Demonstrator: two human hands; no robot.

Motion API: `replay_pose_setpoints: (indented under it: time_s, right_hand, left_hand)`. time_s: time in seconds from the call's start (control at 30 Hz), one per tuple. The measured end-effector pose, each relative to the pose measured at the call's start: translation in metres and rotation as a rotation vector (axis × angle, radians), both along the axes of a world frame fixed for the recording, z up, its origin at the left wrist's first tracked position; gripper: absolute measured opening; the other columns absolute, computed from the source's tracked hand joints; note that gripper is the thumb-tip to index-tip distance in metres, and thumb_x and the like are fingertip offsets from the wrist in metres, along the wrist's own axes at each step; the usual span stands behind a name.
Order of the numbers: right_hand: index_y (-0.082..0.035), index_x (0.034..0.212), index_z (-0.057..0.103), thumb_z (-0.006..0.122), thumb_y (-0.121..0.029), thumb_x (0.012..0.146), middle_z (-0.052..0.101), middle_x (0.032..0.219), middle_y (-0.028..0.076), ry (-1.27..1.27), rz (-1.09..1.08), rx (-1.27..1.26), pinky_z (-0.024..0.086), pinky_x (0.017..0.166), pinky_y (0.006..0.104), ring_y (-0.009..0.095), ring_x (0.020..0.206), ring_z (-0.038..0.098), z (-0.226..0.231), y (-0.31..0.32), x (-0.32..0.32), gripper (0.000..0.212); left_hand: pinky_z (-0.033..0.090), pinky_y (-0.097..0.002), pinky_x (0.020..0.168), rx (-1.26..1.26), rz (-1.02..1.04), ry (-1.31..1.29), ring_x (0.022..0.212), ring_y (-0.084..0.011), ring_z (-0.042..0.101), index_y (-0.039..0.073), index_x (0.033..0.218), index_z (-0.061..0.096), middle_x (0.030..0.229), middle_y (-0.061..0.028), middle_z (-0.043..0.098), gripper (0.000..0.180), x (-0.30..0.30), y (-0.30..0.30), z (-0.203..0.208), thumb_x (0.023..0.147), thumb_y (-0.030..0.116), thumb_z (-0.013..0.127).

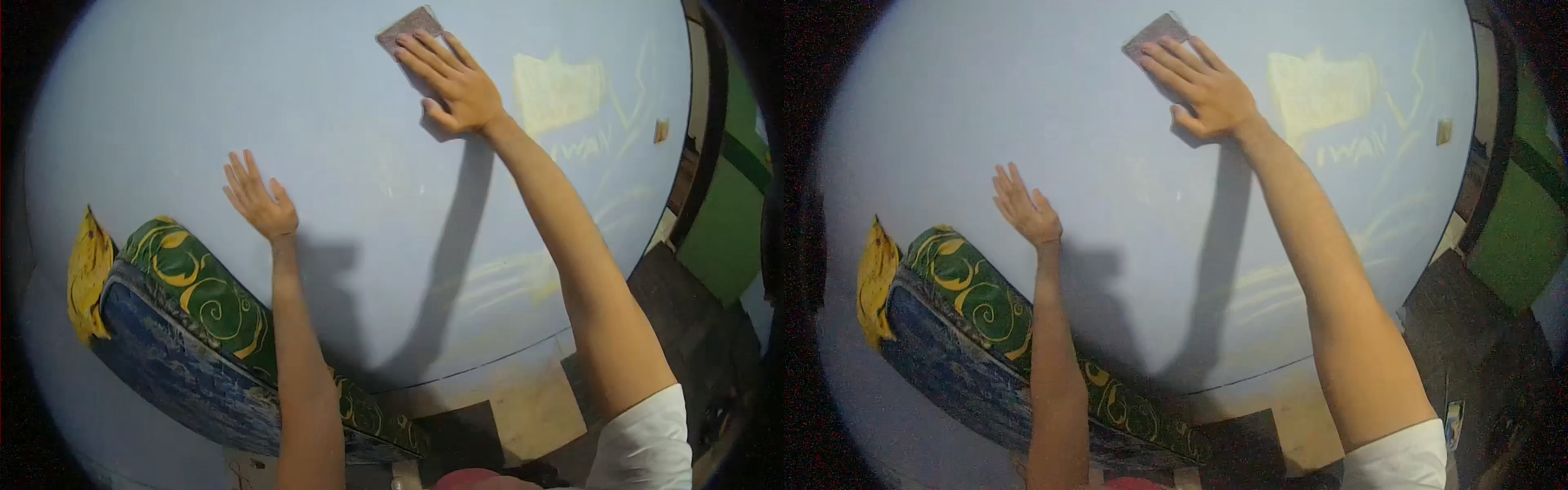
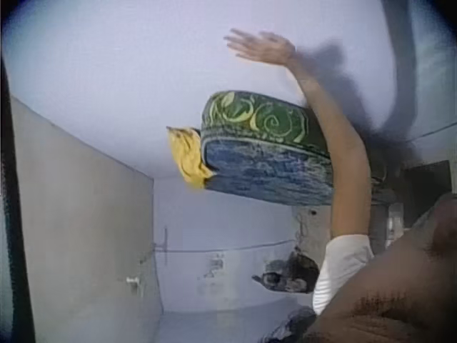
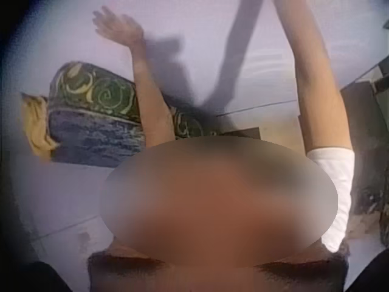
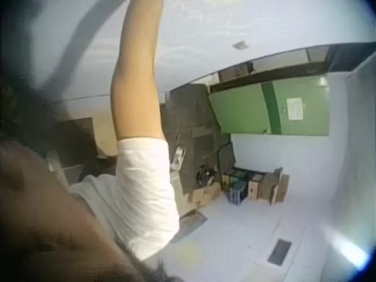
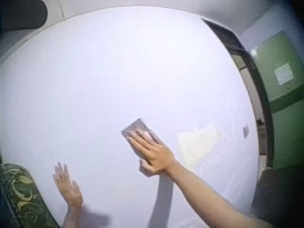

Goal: The person sands a wall using a piece of sandpaper held by hand. They rub the sandpaper against the wall surface with repeated vertical and circular motions while supporting themselves with the other hand.

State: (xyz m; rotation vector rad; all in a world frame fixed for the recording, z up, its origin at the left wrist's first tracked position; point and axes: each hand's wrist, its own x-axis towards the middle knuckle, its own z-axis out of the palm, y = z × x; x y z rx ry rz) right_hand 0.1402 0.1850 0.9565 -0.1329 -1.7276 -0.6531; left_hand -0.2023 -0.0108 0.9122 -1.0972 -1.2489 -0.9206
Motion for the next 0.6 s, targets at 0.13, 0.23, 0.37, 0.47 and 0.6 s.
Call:
replay_pose_setpoints:
  time_s: [0.13, 0.23, 0.37, 0.47, 0.6]
  right_hand:
    - [-0.02, 0.159, 0.043, 0.054, -0.023, 0.076, 0.04, 0.167, -0.001, 0.018, -0.066, 0.009, 0.022, 0.132, 0.0472, 0.021, 0.155, 0.034, 0.0, 0.001, -0.001, 0.083]
    - [-0.021, 0.159, 0.042, 0.054, -0.023, 0.076, 0.04, 0.167, -0.001, 0.017, -0.072, -0.02, 0.023, 0.132, 0.0472, 0.02, 0.155, 0.034, -0.002, -0.002, -0.001, 0.084]
    - [-0.021, 0.159, 0.044, 0.054, -0.024, 0.077, 0.039, 0.167, 0.003, 0.022, -0.031, -0.014, 0.024, 0.131, 0.0484, 0.024, 0.155, 0.036, -0.006, 0.002, -0.007, 0.082]
    - [-0.023, 0.16, 0.043, 0.052, -0.027, 0.08, 0.038, 0.168, 0.007, 0.043, 0.035, 0.027, 0.022, 0.131, 0.0491, 0.026, 0.155, 0.035, 0.0, 0.014, 0.0, 0.081]
    - [-0.031, 0.159, 0.045, 0.053, -0.028, 0.077, 0.035, 0.17, 0.008, 0.07, -0.014, 0.001, 0.019, 0.13, 0.0545, 0.028, 0.155, 0.036, -0.002, 0.008, -0.008, 0.083]
  left_hand:
    - [0.011, -0.0584, 0.129, -0.023, 0.009, -0.024, 0.159, -0.0356, 0.021, 0.016, 0.164, 0.035, 0.172, -0.0123, 0.028, 0.065, 0.005, 0.002, -0.003, 0.1, 0.019, 0.044]
    - [0.011, -0.0581, 0.129, -0.019, 0.002, -0.028, 0.16, -0.035, 0.021, 0.016, 0.164, 0.034, 0.172, -0.0117, 0.028, 0.065, 0.005, -0.002, -0.002, 0.1, 0.02, 0.043]
    - [0.011, -0.0588, 0.129, -0.022, 0.0, -0.02, 0.16, -0.0356, 0.021, 0.015, 0.164, 0.035, 0.172, -0.0118, 0.028, 0.065, -0.001, -0.006, -0.002, 0.1, 0.02, 0.044]
    - [0.015, -0.0608, 0.127, 0.0, -0.035, -0.033, 0.158, -0.0376, 0.026, 0.016, 0.162, 0.04, 0.171, -0.012, 0.031, 0.071, 0.003, 0.004, -0.003, 0.092, 0.016, 0.051]
    - [0.014, -0.0612, 0.127, 0.012, -0.038, -0.035, 0.158, -0.0369, 0.027, 0.018, 0.162, 0.04, 0.171, -0.0109, 0.031, 0.069, 0.002, -0.002, 0.001, 0.094, 0.019, 0.049]
